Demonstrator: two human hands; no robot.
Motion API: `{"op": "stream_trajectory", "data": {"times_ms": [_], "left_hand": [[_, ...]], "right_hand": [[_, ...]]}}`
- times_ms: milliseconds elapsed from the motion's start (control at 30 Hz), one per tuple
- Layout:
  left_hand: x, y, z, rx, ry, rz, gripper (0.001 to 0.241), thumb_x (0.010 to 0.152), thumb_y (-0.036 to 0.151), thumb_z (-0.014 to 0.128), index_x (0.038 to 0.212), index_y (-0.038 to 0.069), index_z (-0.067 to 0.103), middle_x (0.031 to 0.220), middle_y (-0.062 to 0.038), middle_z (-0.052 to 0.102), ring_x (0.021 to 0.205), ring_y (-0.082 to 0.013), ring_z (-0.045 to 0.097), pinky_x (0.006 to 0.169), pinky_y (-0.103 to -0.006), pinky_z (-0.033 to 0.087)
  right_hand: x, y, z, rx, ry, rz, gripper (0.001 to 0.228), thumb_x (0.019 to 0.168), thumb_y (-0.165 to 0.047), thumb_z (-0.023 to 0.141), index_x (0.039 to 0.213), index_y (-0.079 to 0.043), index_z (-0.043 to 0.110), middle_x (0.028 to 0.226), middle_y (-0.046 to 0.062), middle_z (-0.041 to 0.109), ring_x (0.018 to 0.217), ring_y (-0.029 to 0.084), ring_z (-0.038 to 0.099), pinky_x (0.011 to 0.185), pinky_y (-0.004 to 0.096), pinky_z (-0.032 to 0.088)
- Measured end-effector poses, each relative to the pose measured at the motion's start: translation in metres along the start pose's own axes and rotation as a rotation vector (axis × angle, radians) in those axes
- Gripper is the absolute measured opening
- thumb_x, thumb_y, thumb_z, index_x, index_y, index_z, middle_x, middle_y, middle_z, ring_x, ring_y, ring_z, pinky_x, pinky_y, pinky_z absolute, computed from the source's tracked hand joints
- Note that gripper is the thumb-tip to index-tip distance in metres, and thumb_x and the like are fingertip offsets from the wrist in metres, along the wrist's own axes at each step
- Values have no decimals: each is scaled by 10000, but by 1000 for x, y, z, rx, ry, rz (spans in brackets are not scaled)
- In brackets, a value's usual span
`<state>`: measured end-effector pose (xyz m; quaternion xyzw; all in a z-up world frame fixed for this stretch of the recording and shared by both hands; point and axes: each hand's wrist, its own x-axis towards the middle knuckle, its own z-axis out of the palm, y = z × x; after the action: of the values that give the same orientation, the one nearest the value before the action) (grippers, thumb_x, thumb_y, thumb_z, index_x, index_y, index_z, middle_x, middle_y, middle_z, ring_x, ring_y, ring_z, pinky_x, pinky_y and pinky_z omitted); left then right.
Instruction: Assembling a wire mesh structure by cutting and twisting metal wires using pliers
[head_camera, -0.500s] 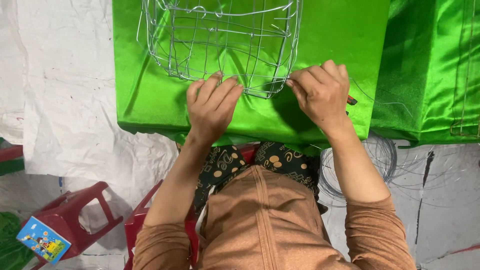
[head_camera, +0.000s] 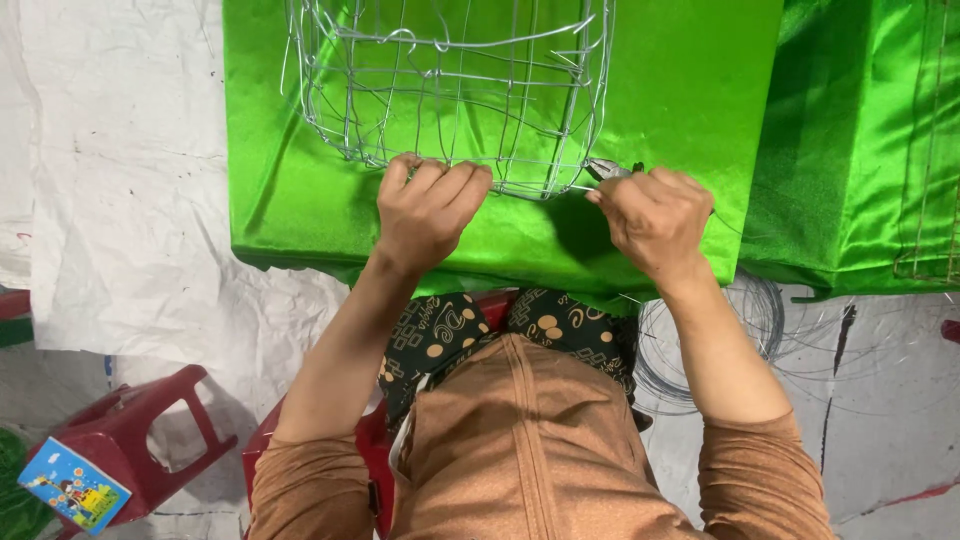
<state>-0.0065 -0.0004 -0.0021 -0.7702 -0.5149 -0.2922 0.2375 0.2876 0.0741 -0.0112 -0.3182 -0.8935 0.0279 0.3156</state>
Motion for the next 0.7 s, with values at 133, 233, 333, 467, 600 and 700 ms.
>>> {"op": "stream_trajectory", "data": {"times_ms": [133, 233, 333, 467, 600, 700], "left_hand": [[3, 3, -4, -21, 29, -34, 168, 1071, 180, 593, 946, 165, 704, 864, 21, 634, 731, -157, 589, 773, -336, 486], [1, 4, -1, -5, 47, -52, 180, 1073, 173, 582, 943, 170, 707, 861, 25, 635, 730, -153, 593, 778, -331, 490], [4, 7, 0, 9, 58, -66, 164, 1066, 183, 602, 942, 181, 709, 870, 38, 650, 742, -143, 599, 802, -333, 498], [0, 17, 2, 15, 79, -121, 71, 990, 161, 734, 940, 211, 730, 907, 49, 688, 850, -160, 633, 973, -478, 468], [-23, 52, -2, 26, 172, -236, 54, 975, 177, 715, 1012, 217, 711, 1120, 39, 700, 1126, -200, 560, 1123, -559, 312], [-43, 78, -4, -146, 264, -382, 75, 1009, 216, 686, 1066, 217, 735, 1193, -8, 698, 1089, -241, 583, 991, -487, 418]], "right_hand": [[-5, -14, -6, -29, 30, -34, 274, 1073, -277, 677, 819, -176, 671, 597, 23, 513, 557, 262, 565, 562, 377, 502], [-8, -17, -8, -60, 32, -31, 255, 1065, -265, 686, 825, -183, 676, 604, 14, 503, 569, 251, 564, 569, 369, 499], [-14, -7, 0, -107, 43, -21, 234, 1059, -248, 688, 835, -183, 675, 614, 12, 497, 583, 251, 563, 576, 368, 501], [-3, -11, -5, -163, 31, -3, 213, 1062, -282, 681, 866, -199, 693, 634, 0, 495, 612, 248, 566, 591, 378, 491], [7, -16, -10, -159, 23, -8, 181, 1079, -298, 661, 929, -213, 718, 654, -1, 484, 640, 252, 569, 605, 371, 468], [8, -13, -11, -122, 8, 0, 158, 1081, -310, 658, 979, -231, 748, 698, -16, 536, 714, 230, 579, 714, 356, 470]]}}
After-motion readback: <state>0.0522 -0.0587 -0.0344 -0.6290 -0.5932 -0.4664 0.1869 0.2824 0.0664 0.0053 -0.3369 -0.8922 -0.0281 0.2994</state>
